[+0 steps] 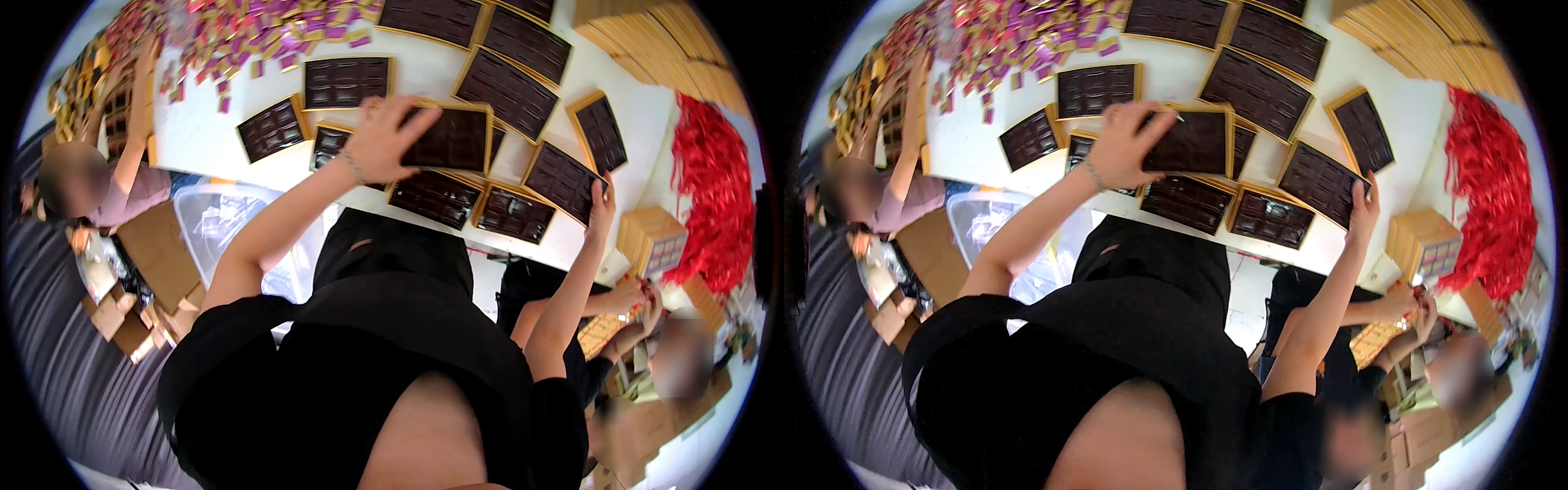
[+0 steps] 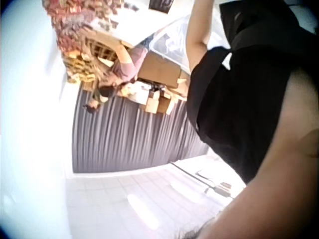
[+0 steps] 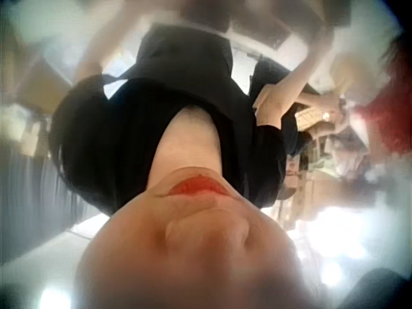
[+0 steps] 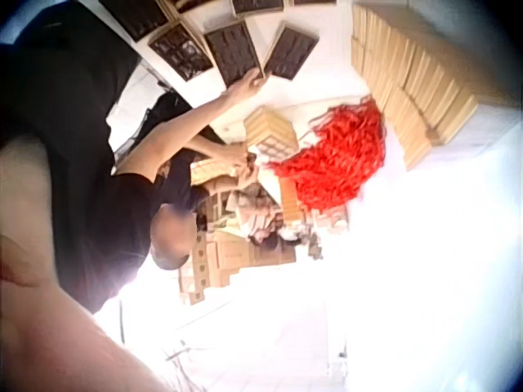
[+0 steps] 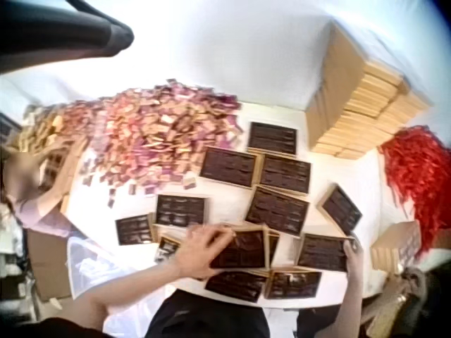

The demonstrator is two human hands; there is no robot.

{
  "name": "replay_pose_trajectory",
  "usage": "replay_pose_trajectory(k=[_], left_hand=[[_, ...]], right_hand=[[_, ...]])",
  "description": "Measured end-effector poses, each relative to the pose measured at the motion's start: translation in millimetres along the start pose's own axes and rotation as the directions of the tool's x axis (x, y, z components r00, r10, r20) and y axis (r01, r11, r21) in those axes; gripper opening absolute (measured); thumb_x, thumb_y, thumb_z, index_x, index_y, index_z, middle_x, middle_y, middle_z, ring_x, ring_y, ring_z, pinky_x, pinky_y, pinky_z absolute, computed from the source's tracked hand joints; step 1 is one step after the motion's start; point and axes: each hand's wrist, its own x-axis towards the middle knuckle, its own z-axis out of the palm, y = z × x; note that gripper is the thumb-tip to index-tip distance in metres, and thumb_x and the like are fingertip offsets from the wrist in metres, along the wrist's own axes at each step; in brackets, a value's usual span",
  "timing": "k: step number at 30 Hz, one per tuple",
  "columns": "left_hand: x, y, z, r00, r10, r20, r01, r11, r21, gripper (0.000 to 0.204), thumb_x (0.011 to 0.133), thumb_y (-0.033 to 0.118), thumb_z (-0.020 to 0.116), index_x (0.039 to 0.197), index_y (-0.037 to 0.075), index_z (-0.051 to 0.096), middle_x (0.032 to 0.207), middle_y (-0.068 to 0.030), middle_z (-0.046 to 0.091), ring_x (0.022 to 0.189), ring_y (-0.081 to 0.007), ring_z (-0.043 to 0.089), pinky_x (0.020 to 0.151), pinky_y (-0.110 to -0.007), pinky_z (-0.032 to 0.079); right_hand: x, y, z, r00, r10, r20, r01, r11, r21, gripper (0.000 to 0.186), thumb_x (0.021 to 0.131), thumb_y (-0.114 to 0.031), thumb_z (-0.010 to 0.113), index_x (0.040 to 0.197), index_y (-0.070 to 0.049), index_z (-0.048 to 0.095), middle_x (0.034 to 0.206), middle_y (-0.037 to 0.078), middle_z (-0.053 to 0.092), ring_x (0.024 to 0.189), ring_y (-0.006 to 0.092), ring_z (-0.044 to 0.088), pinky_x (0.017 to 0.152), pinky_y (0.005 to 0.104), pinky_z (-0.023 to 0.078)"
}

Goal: The person places small wrapped chocolate bars into the compartments of rectangular cardboard trays. They then cover the filled trays with clear plastic lids and stack them. Later, they handle dark chocolate bars, placing them into similar trays and stacking the completed units on the table.

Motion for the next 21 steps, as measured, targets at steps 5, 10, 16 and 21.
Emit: replay_pose_trajectory(k=[5,10,16,21], left_hand=[[-147,-128,-62,0.738,-0.523,-0.426,0.631,0.759,0.161,0.117,0.051,0.04,0.088,0.144,0.003,0.028,0.132,-0.0214,0.043,0.122,-0.0392,0.039,0.103,-0.046,0.033],[-308,-204,-116,0.639,-0.704,-0.311,0.759,0.51,0.405,0.116,0.052,0.035,0.087,0.146,0.008,0.024,0.135,-0.0178,0.041,0.125,-0.0359,0.039,0.104,-0.048,0.032],[-344,-289,-93,0.658,-0.75,-0.072,0.734,0.617,0.282,0.119,0.052,0.034,0.088,0.149,0.014,0.021,0.146,-0.0122,0.034,0.136,-0.0312,0.03,0.11,-0.052,0.026],[-286,-300,-69,0.689,-0.721,-0.076,0.695,0.628,0.349,0.118,0.056,0.043,0.086,0.15,0.03,0.016,0.157,-0.0027,0.014,0.143,-0.0376,0.011,0.103,-0.073,0.02]], right_hand=[[1,12,39,0.72,-0.693,-0.028,0.247,0.295,-0.923,0.065,0.087,-0.043,0.064,0.136,-0.004,0.046,0.125,0.023,0.051,0.11,0.0356,0.052,0.092,0.0442,0.043],[-20,-86,153,0.563,-0.574,0.595,0.68,-0.088,-0.728,0.106,0.068,-0.056,0.075,0.15,-0.015,0.02,0.152,0.018,0.021,0.139,0.0403,0.021,0.104,0.064,0.024],[5,-96,189,0.624,-0.36,0.693,0.735,-0.029,-0.677,0.117,0.055,-0.026,0.086,0.151,-0.021,0.019,0.139,0.014,0.038,0.125,0.0379,0.038,0.101,0.0505,0.037],[-84,-121,267,0.396,-0.505,0.767,0.881,-0.026,-0.472,0.105,0.057,-0.027,0.084,0.145,-0.008,0.031,0.132,0.019,0.042,0.119,0.0387,0.04,0.102,0.0502,0.033]])
